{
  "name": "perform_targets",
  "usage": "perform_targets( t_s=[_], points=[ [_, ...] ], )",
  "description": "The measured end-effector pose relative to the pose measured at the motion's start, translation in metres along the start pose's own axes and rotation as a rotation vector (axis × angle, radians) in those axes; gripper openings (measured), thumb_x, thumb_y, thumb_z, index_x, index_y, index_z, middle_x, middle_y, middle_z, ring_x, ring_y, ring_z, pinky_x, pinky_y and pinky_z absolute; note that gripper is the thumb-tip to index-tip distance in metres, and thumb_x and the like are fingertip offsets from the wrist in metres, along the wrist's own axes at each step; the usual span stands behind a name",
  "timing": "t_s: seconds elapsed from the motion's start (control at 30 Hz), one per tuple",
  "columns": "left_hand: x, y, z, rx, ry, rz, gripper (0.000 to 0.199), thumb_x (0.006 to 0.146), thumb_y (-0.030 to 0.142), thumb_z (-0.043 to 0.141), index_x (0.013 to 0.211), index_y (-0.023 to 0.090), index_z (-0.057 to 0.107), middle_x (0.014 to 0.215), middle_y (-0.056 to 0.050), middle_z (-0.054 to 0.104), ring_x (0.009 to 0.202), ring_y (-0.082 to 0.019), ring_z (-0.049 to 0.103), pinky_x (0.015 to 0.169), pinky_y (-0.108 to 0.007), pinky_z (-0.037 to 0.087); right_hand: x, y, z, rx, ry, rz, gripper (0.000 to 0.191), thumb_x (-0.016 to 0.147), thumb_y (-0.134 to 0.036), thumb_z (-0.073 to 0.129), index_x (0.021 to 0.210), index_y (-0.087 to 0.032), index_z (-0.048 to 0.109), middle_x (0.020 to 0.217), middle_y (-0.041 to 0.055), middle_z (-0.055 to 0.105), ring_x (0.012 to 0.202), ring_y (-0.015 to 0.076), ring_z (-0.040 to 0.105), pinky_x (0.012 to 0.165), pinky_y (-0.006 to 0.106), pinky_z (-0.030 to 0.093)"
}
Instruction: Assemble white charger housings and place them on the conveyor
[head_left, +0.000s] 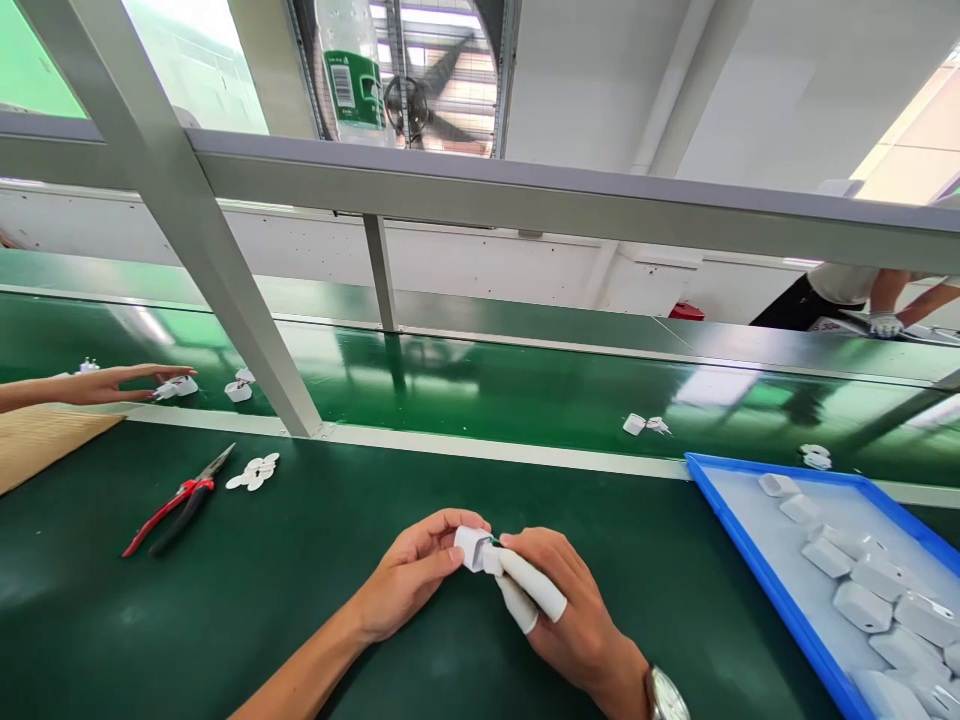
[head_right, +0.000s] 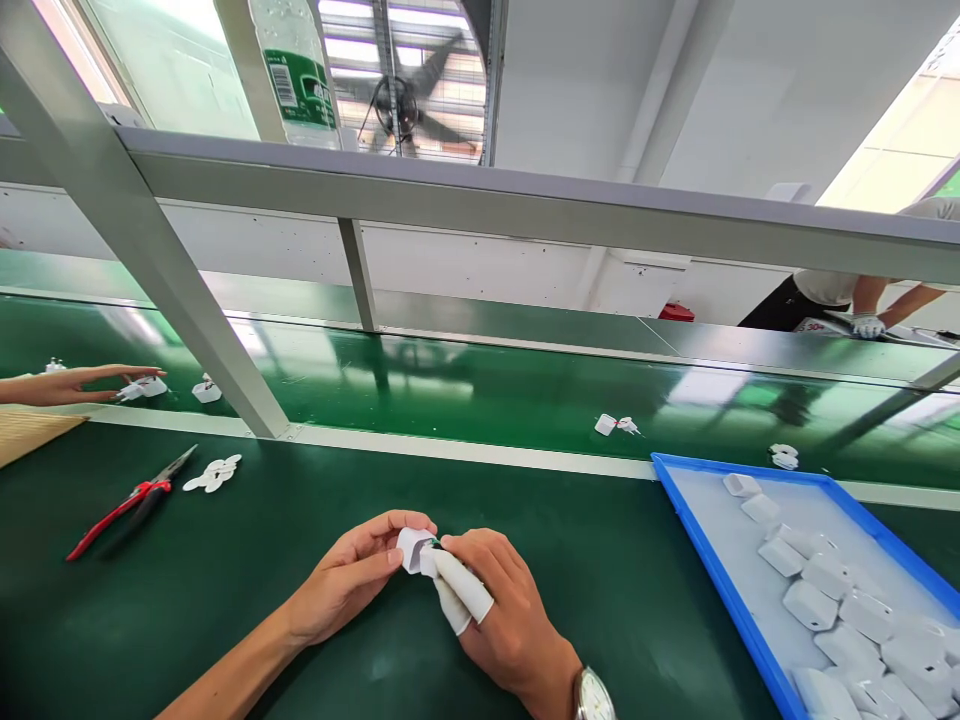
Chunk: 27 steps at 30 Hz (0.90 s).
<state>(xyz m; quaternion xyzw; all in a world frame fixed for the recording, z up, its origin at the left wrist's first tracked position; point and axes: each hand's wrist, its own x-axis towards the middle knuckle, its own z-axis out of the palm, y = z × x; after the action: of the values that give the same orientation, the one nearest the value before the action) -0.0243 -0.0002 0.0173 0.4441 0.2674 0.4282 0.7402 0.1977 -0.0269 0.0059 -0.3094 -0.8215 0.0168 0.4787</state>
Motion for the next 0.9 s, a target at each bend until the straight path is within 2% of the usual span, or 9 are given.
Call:
perform_targets(
  t_s=[0.23,0.5,0.77,0.9],
  points=[
    [0.0009,-0.0025,-0.0028,0.000,-0.014,-0.001,0.033,0.084,0.035,0.080,0.113,0.020,0.075,0.110,-0.008,0.070,0.102,-0.021,0.060,0.096,-0.033,0.044,-0.0029,0.0015,0.0001,-0.074,-0.025,-0.059,0.069,0.091,-0.001,0.061,0.154,-0.022,0.041,0.114,0.0136,0.072,0.100,0.0271,0.069,0.086,0.047,0.062],
    [0.0018,-0.0035,-0.0037,0.005,-0.030,-0.014,0.032,0.085,0.035,0.080,0.113,0.020,0.075,0.108,-0.008,0.072,0.101,-0.019,0.061,0.096,-0.031,0.044,-0.0057,0.0033,0.0024,-0.056,-0.047,-0.016,0.063,0.091,-0.004,0.062,0.149,-0.023,0.047,0.114,0.0118,0.071,0.102,0.0262,0.068,0.090,0.047,0.061],
    [0.0012,-0.0035,-0.0037,0.005,-0.035,-0.013,0.033,0.085,0.035,0.079,0.113,0.017,0.075,0.104,-0.008,0.070,0.095,-0.018,0.060,0.092,-0.030,0.045,-0.0046,0.0039,0.0056,-0.006,-0.006,0.013,0.056,0.093,-0.004,0.062,0.144,-0.025,0.050,0.112,0.0099,0.069,0.100,0.0232,0.067,0.086,0.043,0.061],
    [0.0011,-0.0023,-0.0025,0.007,-0.039,-0.014,0.032,0.085,0.034,0.079,0.113,0.017,0.074,0.104,-0.008,0.070,0.094,-0.017,0.060,0.092,-0.029,0.045,-0.0036,0.0050,0.0071,0.001,0.011,-0.009,0.052,0.092,-0.003,0.061,0.141,-0.021,0.052,0.112,0.0109,0.069,0.100,0.0229,0.065,0.086,0.042,0.060]
  ],
)
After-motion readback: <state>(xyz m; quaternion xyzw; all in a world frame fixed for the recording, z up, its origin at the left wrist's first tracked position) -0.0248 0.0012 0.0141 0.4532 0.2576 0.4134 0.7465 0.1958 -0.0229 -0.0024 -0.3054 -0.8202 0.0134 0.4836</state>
